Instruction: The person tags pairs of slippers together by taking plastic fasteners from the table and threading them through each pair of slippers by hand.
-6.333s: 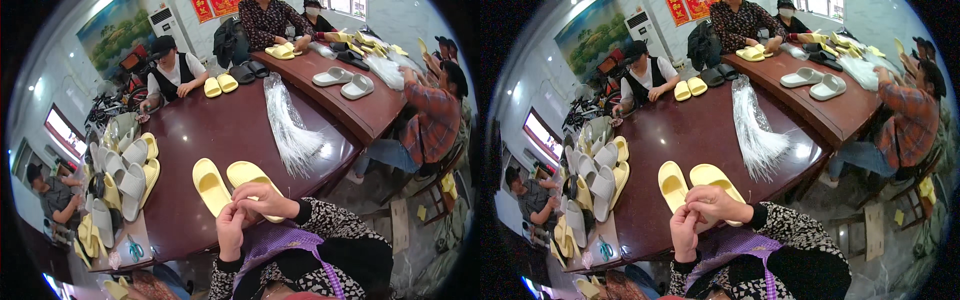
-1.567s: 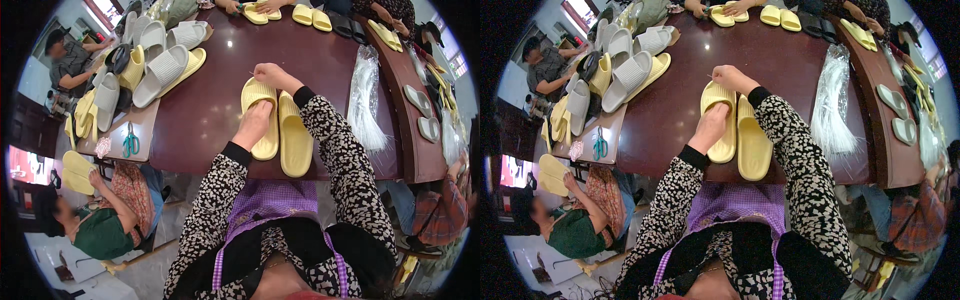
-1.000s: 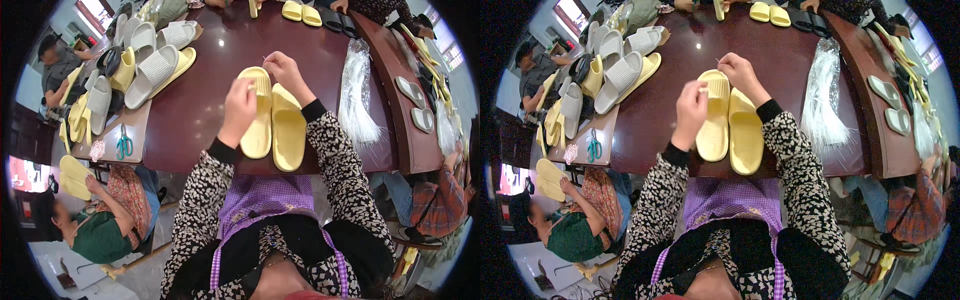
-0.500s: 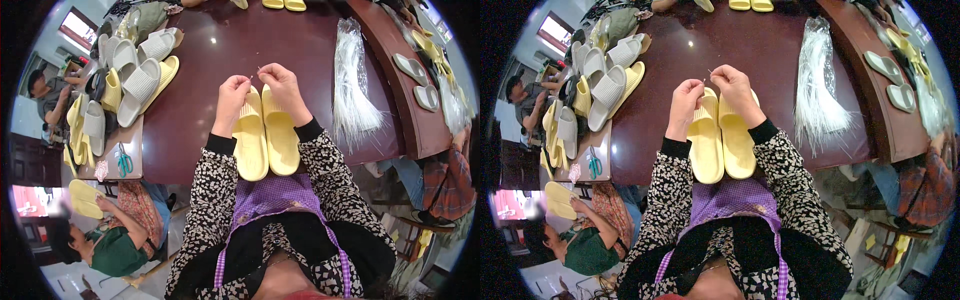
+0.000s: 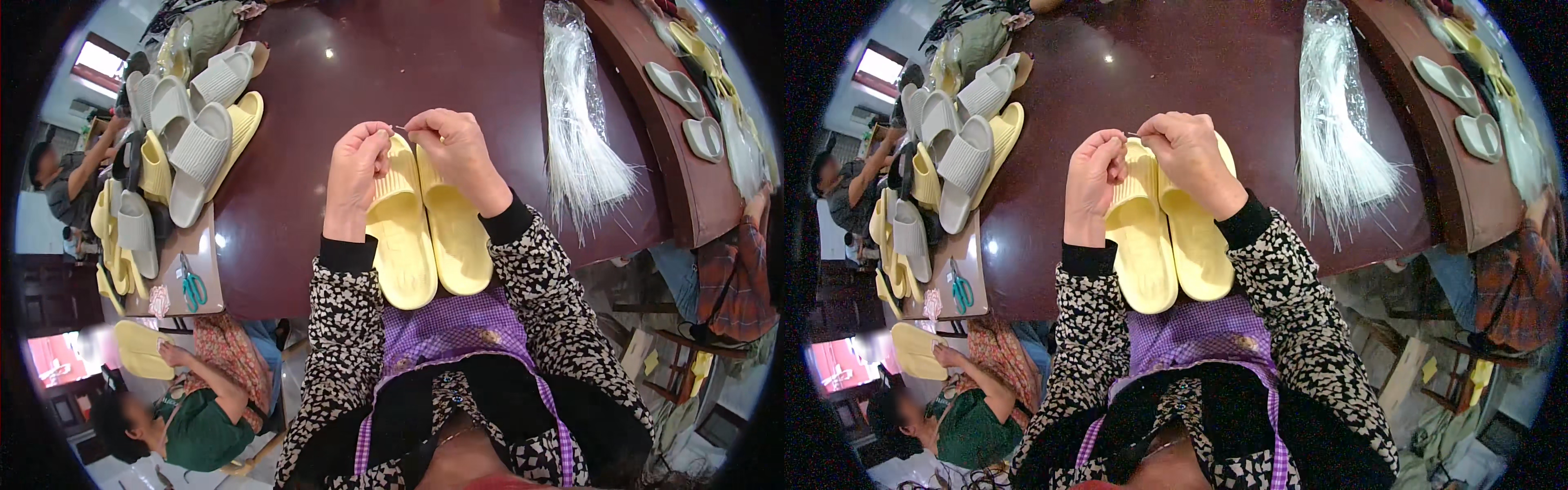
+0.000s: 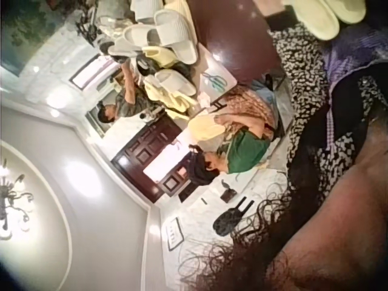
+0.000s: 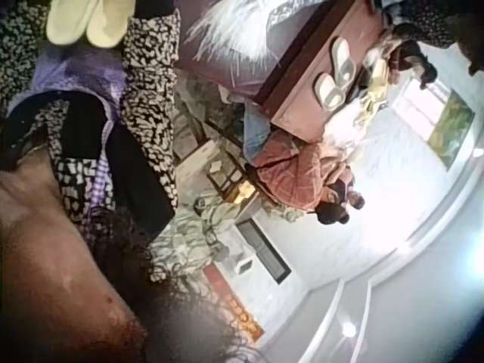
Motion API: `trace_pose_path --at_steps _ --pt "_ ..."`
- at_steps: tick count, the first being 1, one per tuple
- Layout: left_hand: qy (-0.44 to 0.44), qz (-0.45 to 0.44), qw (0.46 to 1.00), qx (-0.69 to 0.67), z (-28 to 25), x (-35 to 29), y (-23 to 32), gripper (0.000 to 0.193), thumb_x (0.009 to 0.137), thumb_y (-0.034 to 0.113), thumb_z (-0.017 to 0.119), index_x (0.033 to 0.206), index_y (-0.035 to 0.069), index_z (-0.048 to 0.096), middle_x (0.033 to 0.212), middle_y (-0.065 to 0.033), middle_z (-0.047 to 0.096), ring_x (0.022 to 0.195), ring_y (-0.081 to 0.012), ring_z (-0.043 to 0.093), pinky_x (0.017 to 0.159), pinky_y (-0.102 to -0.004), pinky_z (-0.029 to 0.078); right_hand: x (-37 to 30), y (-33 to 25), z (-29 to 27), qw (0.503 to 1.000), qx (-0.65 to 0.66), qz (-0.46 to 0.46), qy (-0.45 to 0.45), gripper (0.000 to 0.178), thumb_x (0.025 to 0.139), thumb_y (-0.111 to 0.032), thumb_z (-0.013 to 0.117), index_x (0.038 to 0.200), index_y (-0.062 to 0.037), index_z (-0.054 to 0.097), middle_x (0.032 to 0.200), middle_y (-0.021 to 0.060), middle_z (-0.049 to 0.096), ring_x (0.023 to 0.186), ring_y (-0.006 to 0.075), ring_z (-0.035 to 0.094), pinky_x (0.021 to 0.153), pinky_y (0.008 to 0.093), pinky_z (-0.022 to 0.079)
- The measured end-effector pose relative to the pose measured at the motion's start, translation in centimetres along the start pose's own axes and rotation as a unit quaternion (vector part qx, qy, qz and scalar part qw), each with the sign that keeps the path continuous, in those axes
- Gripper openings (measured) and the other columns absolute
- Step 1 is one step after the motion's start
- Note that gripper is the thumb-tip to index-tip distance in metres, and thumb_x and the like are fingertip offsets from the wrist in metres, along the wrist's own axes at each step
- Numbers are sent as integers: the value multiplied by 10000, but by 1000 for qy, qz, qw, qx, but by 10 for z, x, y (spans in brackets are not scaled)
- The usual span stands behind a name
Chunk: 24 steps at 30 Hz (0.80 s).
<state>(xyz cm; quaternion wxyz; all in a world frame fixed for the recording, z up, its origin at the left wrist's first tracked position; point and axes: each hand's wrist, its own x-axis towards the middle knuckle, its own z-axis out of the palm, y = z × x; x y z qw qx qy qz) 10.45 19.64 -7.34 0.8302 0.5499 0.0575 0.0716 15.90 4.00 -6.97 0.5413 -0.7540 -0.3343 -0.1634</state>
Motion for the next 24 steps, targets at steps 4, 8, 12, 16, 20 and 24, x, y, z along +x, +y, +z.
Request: trace_pose_path --at_steps 4,8,12,16,20,24 --pt "-7 -6 1000 10 -1 0 -1 78 900 52 531 877 13 594 668 39 496 514 -16 384 453 -173 320 -2 0 2 1000 3 -2 -5 43 760 -9 652 793 -29 673 719 71 655 615 174 597 615 281 456" --pt "-5 -12 1000 24 -1 1 0 76 892 47 525 866 16 590 664 40 496 517 -15 386 454 -176 325 -3 1 4 1000 -19 -23 0 41 762 -22 657 793 -39 677 714 56 656 627 167 596 668 276 445" --pt "-5 -11 1000 26 -1 2 -2 75 882 39 518 858 21 586 658 43 494 518 -13 387 455 -175 325 -4 1 4 1000 -10 -7 1 35 764 -33 660 792 -42 679 711 48 658 644 162 598 705 271 432" --pt "-8 -15 1000 22 -2 1 -2 75 874 32 513 854 25 585 654 46 491 520 -13 389 456 -176 327 -4 -2 2 1000 -3 1 -4 34 765 -37 661 793 -40 680 714 48 661 649 159 599 705 269 431" --pt "-9 -20 999 26 -3 1 -3 76 869 28 511 854 27 585 654 46 491 522 -14 392 458 -177 331 -4 -1 2 1000 0 -7 -3 37 762 -30 661 792 -38 682 715 54 663 636 162 600 674 271 446" --pt "-8 -19 1000 24 -5 3 -4 75 866 28 511 860 24 586 657 45 494 524 -15 397 461 -178 336 -4 2 5 1000 12 1 -4 41 759 -20 659 790 -34 682 711 65 663 624 169 606 639 271 461"
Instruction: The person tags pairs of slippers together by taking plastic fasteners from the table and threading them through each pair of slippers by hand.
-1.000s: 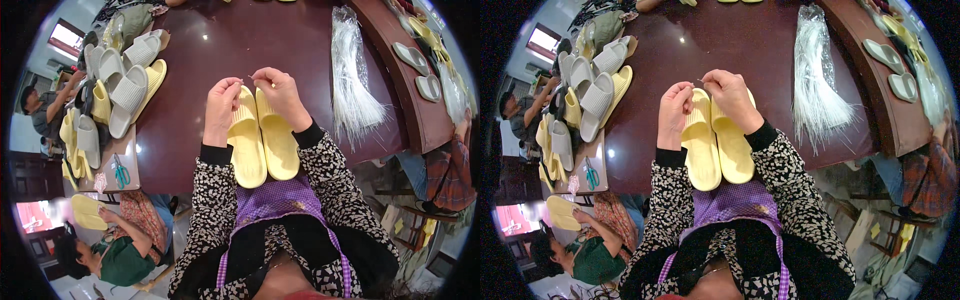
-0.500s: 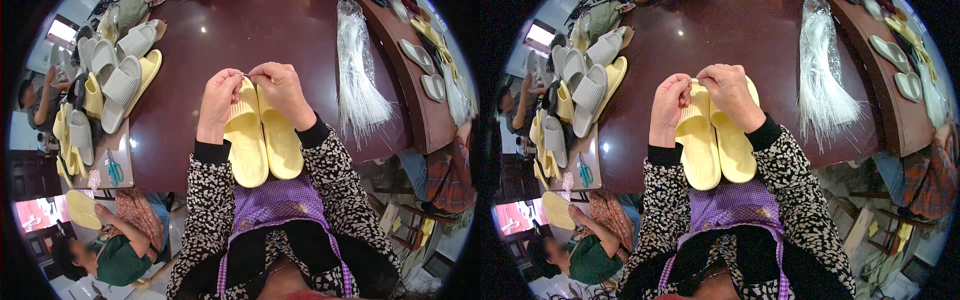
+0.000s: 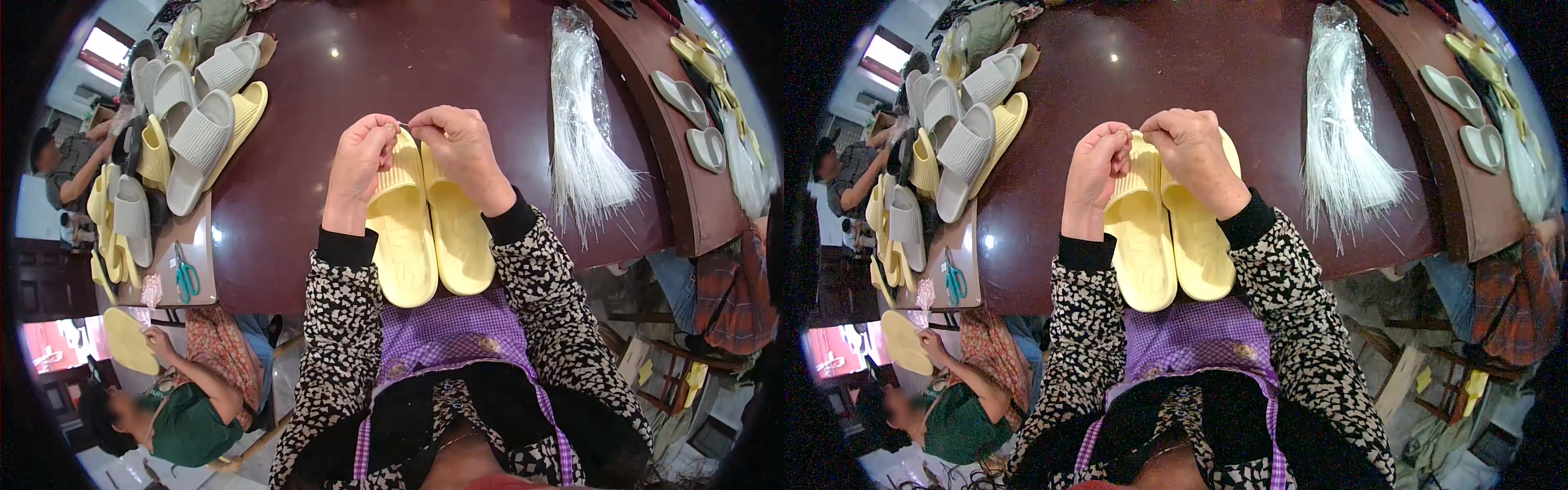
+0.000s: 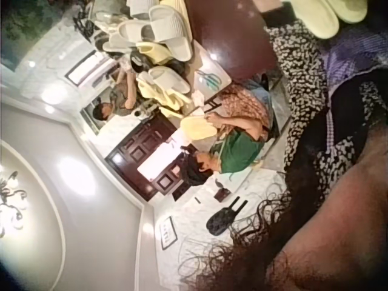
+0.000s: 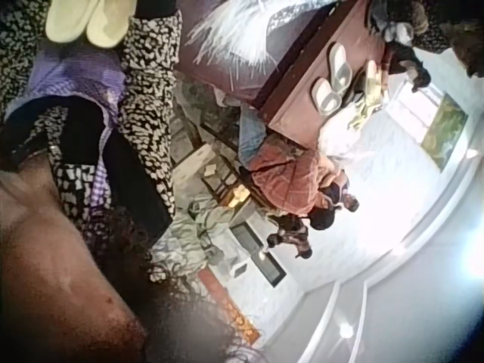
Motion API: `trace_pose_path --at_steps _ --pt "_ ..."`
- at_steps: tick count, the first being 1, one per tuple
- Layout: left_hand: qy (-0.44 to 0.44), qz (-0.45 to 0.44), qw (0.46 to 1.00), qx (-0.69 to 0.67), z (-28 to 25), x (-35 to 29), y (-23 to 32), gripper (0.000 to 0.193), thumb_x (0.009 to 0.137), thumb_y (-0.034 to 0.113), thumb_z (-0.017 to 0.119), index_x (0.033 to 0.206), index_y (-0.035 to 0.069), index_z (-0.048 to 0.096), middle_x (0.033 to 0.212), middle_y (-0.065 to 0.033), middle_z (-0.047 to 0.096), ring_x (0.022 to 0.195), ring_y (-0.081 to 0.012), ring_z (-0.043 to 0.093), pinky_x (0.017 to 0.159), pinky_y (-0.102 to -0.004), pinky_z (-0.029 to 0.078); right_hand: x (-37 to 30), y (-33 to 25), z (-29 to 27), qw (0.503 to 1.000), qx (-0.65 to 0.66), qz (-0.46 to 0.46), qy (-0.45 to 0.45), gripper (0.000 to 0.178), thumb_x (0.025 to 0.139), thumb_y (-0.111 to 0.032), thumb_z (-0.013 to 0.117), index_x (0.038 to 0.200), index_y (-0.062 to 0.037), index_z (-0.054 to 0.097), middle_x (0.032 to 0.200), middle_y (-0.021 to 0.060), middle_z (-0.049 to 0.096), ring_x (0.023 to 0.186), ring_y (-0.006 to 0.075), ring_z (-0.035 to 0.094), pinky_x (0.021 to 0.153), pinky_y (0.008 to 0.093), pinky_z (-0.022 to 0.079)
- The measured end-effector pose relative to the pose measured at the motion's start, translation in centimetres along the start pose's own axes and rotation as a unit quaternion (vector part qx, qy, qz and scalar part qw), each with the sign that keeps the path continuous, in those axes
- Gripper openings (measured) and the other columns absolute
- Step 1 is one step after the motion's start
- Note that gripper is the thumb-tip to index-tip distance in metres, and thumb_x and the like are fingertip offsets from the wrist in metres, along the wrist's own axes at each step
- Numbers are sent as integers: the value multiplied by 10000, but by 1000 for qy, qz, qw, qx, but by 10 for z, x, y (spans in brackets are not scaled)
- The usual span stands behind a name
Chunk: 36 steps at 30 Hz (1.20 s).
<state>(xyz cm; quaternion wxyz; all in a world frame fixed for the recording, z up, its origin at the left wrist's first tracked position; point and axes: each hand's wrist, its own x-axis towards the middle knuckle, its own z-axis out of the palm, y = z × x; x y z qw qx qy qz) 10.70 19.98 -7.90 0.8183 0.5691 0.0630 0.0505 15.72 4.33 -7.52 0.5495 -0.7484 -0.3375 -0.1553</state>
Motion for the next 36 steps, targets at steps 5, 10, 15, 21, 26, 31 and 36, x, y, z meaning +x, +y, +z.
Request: trace_pose_path --at_steps 5,10,15,21,26,31,36 --pt "7 11 1000 22 2 2 2 77 867 31 519 878 11 593 674 36 518 531 -15 416 467 -174 348 4 1 1 1000 -16 -19 8 57 744 -11 658 793 -28 682 700 95 657 623 192 625 626 275 471" --pt "15 21 998 61 4 0 5 76 883 57 550 882 2 602 697 33 544 532 -12 437 467 -160 348 7 5 2 995 -60 -78 31 49 737 -14 649 777 -27 676 687 110 649 621 230 634 622 302 474" --pt "13 10 999 45 2 -4 2 39 873 27 567 872 6 600 703 15 554 527 -30 455 461 -162 364 0 -6 3 995 -81 -48 26 37 754 -42 642 735 -74 641 637 58 606 622 225 587 687 346 421" --pt "8 3 1000 25 0 -3 8 48 868 36 587 845 28 628 708 30 575 514 -11 449 458 -151 337 3 -9 6 998 -53 -43 16 52 763 -47 636 753 -96 623 640 32 578 649 207 551 743 335 386" --pt "-7 -9 999 34 0 2 5 50 863 29 587 829 35 624 694 25 576 513 -19 451 460 -155 344 2 -4 6 997 -53 -50 3 43 782 -66 626 755 -98 618 647 36 588 669 218 557 753 347 376" --pt "2 -7 1000 22 -11 -3 4 46 866 27 580 846 25 621 710 9 588 513 -30 464 467 -165 358 1 -11 14 997 -40 -61 15 25 786 -74 630 768 -85 616 648 51 590 689 236 575 745 352 372" --pt "26 39 998 -51 -8 4 4 67 877 16 546 896 -1 607 796 -42 617 515 -47 486 467 -175 367 4 -18 -5 984 -111 -94 106 22 785 -66 628 789 -84 616 690 47 603 752 229 579 744 352 412"
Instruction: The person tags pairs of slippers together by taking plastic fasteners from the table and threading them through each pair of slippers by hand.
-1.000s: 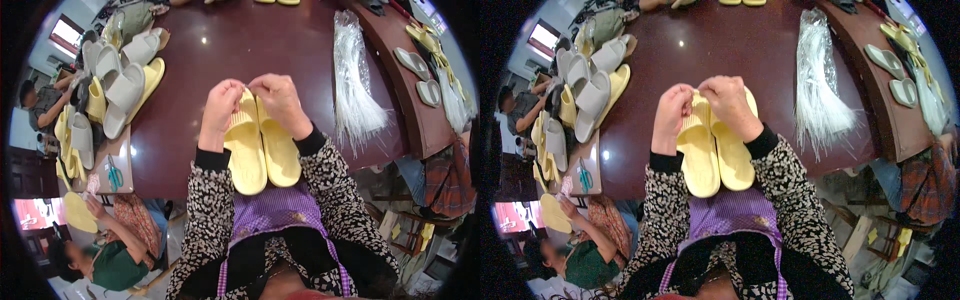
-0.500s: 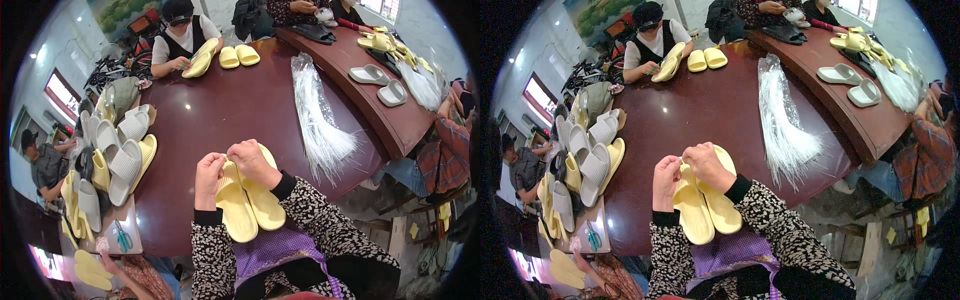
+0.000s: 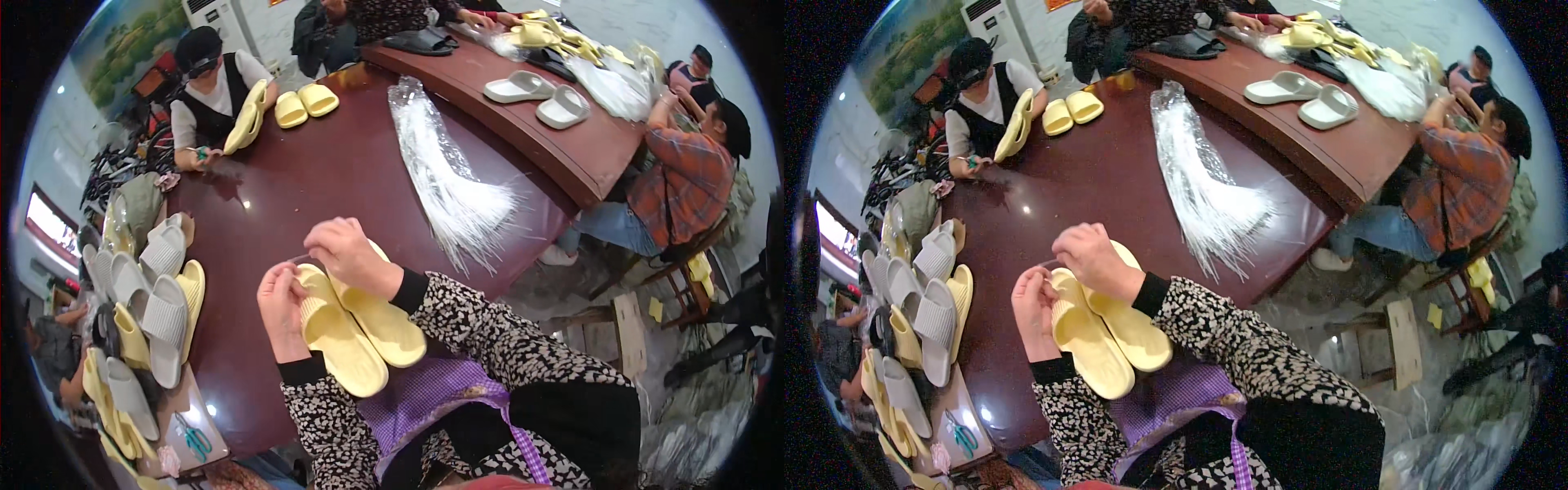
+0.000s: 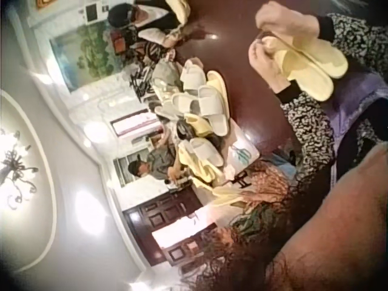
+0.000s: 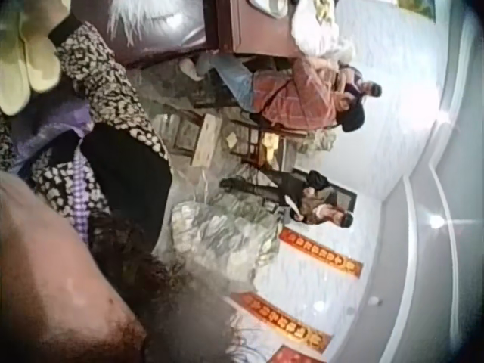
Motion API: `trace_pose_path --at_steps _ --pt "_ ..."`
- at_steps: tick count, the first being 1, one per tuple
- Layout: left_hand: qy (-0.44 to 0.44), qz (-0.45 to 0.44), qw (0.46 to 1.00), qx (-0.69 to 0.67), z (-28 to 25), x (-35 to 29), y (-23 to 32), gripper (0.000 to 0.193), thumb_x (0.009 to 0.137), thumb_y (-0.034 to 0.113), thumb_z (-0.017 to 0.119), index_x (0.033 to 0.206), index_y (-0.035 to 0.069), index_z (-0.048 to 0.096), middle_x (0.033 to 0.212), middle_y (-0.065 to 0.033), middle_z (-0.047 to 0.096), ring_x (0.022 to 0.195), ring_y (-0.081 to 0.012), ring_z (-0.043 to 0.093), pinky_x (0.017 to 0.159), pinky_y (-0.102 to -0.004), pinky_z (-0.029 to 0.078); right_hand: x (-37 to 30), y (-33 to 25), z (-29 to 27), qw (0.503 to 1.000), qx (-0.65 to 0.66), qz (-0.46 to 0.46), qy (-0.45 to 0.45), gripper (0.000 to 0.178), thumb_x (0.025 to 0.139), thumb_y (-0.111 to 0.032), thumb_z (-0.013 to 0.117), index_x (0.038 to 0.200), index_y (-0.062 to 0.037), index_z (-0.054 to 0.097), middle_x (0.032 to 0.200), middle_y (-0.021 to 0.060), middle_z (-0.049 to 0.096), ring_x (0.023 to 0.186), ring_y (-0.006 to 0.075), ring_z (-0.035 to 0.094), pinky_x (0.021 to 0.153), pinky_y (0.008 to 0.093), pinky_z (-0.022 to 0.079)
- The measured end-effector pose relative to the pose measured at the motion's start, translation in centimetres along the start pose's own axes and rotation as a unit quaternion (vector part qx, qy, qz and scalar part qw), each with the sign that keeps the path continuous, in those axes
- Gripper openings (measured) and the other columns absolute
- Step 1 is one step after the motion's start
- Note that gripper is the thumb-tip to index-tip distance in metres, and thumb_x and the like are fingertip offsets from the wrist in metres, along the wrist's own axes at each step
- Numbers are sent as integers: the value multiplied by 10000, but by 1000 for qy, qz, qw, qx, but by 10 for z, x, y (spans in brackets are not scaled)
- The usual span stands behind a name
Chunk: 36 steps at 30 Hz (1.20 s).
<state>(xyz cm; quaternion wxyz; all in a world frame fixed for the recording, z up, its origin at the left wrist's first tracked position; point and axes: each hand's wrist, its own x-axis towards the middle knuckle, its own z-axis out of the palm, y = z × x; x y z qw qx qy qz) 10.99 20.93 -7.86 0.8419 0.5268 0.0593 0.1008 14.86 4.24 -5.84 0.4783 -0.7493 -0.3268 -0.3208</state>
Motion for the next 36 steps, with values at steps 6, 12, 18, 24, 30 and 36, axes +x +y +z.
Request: trace_pose_path --at_steps 6,12,18,24,30,36 --pt "115 43 992 -2 -30 8 3 109 888 43 520 972 -6 571 857 -83 624 519 -77 503 458 -194 375 -35 -31 -40 998 30 62 -14 126 797 -133 648 865 -47 586 751 100 615 728 304 611 656 386 482" --pt "205 31 978 -26 -50 16 -5 151 888 73 519 1024 12 550 830 -83 611 508 -100 488 451 -209 369 -69 -54 -51 962 -63 128 -232 335 793 -189 668 1041 -31 507 794 160 616 706 340 627 631 402 491" --pt "205 13 977 -56 -53 17 -9 153 886 67 516 1026 16 551 811 -81 600 517 -106 478 451 -214 370 -62 -44 -26 961 -62 138 -232 439 786 -212 684 1058 10 420 795 208 605 692 349 626 607 413 497" --pt "193 0 978 -76 -63 16 -14 174 890 73 515 1048 9 551 803 -79 595 532 -115 475 468 -220 378 -55 -49 -13 975 -56 120 -179 413 807 -202 655 1085 11 436 845 201 601 680 361 618 626 417 502" --pt "195 -6 977 -88 -67 26 -15 191 889 73 518 1064 5 553 809 -78 590 566 -122 480 495 -237 385 -57 -33 -8 963 -106 117 -216 346 821 -109 572 1123 21 465 793 202 602 625 369 610 564 404 511" --pt "169 -37 977 -124 -79 33 -19 193 884 77 529 1062 11 563 803 -63 580 606 -126 481 525 -253 388 -36 -23 -53 976 -141 46 -159 208 818 21 501 1024 42 525 743 183 598 626 270 618 556 356 524"
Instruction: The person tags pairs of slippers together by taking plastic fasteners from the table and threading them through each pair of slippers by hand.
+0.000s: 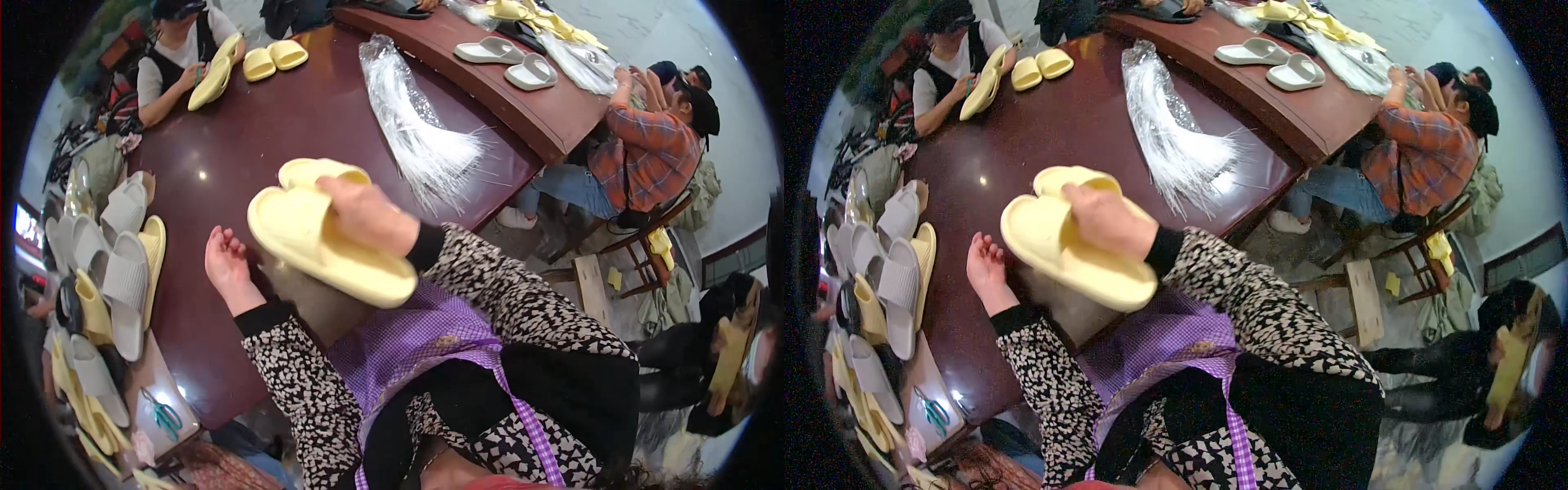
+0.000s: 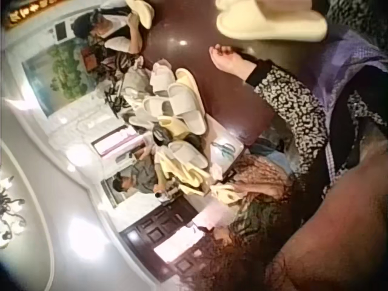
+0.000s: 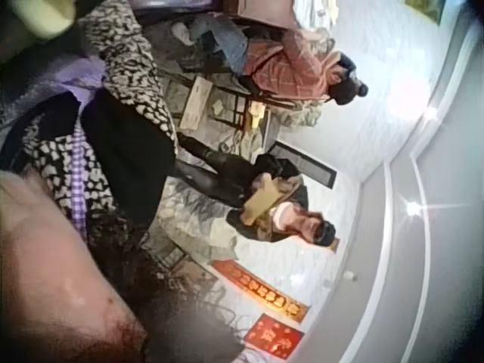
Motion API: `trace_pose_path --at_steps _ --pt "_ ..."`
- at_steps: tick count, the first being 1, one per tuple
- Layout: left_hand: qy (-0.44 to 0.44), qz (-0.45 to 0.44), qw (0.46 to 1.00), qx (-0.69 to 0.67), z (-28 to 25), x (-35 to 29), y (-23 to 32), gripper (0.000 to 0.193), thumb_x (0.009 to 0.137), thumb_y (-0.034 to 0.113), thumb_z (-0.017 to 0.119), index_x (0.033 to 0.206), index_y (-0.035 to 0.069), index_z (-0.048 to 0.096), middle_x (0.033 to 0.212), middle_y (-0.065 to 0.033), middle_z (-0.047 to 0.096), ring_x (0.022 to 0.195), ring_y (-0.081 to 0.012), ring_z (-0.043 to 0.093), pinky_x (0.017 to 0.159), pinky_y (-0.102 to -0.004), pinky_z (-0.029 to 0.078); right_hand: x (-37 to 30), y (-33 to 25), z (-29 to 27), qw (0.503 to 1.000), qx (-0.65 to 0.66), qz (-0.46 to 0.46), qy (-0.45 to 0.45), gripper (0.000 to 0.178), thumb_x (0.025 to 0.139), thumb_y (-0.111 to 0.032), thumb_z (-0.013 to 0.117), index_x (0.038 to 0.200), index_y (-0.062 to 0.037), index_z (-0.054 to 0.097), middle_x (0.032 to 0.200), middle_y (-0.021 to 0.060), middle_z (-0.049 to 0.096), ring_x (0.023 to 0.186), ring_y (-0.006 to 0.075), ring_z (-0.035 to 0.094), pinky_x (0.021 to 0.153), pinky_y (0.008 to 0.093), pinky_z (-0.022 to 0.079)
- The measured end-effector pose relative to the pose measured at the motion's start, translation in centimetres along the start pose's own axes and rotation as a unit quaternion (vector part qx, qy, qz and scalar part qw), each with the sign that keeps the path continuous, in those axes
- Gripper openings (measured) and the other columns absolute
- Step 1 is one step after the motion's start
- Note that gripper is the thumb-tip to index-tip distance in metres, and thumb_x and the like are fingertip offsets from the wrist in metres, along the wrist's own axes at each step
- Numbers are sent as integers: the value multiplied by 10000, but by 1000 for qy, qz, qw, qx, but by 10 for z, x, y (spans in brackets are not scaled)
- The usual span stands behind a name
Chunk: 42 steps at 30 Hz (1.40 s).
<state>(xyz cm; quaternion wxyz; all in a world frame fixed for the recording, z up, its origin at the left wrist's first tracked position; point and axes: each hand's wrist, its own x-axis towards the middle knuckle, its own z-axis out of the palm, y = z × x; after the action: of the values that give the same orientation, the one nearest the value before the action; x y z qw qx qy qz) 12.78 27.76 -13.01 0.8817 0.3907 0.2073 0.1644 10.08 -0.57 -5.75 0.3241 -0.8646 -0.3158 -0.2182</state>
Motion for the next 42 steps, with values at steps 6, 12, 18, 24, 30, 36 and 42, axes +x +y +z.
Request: trace_pose_path --at_steps 6,12,18,24,30,36,42 --pt "-7 1 1000 -29 -31 11 1 200 869 88 561 1055 17 576 791 -55 583 597 -125 480 513 -251 386 27 57 -58 973 -209 -84 53 446 695 -71 669 1130 -24 579 980 197 629 890 353 607 737 396 522" --pt "-26 -7 1000 -4 -26 28 -8 172 883 109 556 1039 39 572 803 -60 601 611 -133 519 533 -266 429 80 186 -203 875 -454 4 168 313 844 -104 536 1154 -71 569 957 215 638 846 361 629 723 420 517" --pt "-8 -13 1000 27 -22 37 3 149 904 100 523 1026 36 582 801 -56 608 621 -129 528 529 -252 426 55 177 -204 934 -294 152 138 278 859 -122 605 1124 -44 580 905 168 663 820 289 649 695 352 513" --pt "-33 -12 994 99 12 23 4 136 908 94 521 987 35 615 776 -52 629 560 -90 527 498 -217 406 -41 161 -118 976 -104 187 43 199 845 -120 642 1015 -18 655 862 119 686 747 186 656 696 313 514" --pt "-204 -25 942 266 33 4 -11 145 914 150 555 997 51 620 781 -20 632 555 -46 521 487 -183 382 -109 164 -114 941 -159 286 88 230 806 -95 647 1011 7 650 892 155 683 789 231 670 710 316 514" --pt "-217 -19 932 288 28 3 -20 151 914 170 567 998 58 621 778 -6 632 550 -28 516 483 -165 369 -124 174 -112 941 -256 205 77 225 796 -88 630 1007 -12 648 852 161 674 769 279 662 690 348 511" --pt "-220 -12 932 289 35 10 -10 156 916 181 568 996 59 621 776 -3 632 545 -28 515 476 -164 376 -100 154 -99 951 -276 118 69 193 807 -55 588 992 -41 642 774 167 649 720 299 636 641 382 493"
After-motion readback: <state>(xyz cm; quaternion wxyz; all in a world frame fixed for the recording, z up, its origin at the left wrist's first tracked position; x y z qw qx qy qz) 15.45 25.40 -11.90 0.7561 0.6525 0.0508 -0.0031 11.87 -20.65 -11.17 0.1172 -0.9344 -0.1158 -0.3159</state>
